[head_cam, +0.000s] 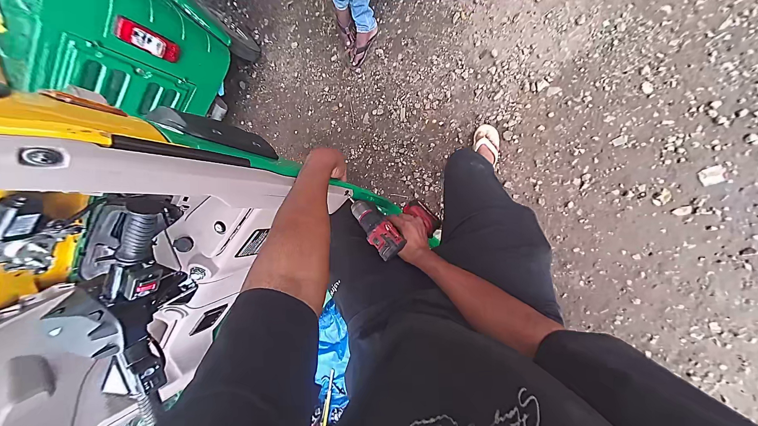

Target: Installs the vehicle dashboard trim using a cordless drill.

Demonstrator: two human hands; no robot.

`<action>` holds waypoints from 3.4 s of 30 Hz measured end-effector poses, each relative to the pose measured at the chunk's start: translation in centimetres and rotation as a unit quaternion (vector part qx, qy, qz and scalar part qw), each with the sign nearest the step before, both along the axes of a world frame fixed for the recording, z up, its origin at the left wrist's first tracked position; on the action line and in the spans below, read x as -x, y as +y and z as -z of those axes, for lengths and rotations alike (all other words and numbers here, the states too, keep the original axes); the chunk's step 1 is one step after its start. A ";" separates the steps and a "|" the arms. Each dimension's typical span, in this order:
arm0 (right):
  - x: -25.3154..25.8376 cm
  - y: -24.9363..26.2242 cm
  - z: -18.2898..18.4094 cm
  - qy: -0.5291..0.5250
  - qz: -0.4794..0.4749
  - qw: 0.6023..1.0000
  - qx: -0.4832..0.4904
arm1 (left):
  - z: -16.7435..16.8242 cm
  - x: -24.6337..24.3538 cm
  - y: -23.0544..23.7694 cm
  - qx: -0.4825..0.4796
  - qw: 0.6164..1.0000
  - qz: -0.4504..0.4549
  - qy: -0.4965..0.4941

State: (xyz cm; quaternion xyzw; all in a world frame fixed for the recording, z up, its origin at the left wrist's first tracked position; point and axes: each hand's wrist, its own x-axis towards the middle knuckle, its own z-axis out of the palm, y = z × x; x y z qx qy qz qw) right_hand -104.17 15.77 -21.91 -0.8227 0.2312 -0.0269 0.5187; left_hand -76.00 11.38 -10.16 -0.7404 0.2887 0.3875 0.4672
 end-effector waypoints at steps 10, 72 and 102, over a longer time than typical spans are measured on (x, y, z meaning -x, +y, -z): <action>0.8 -2.8 -6.0 -0.007 -0.051 0.998 0.043 | -8.4 5.2 0.7 0.346 0.936 -0.050 0.050; -3.6 0.8 -32.0 -0.361 0.075 0.928 0.047 | -39.3 0.9 13.0 0.296 0.791 0.528 -0.091; -4.0 1.9 -33.6 -0.300 0.102 0.947 0.054 | -37.5 2.7 11.7 0.260 0.844 0.432 -0.184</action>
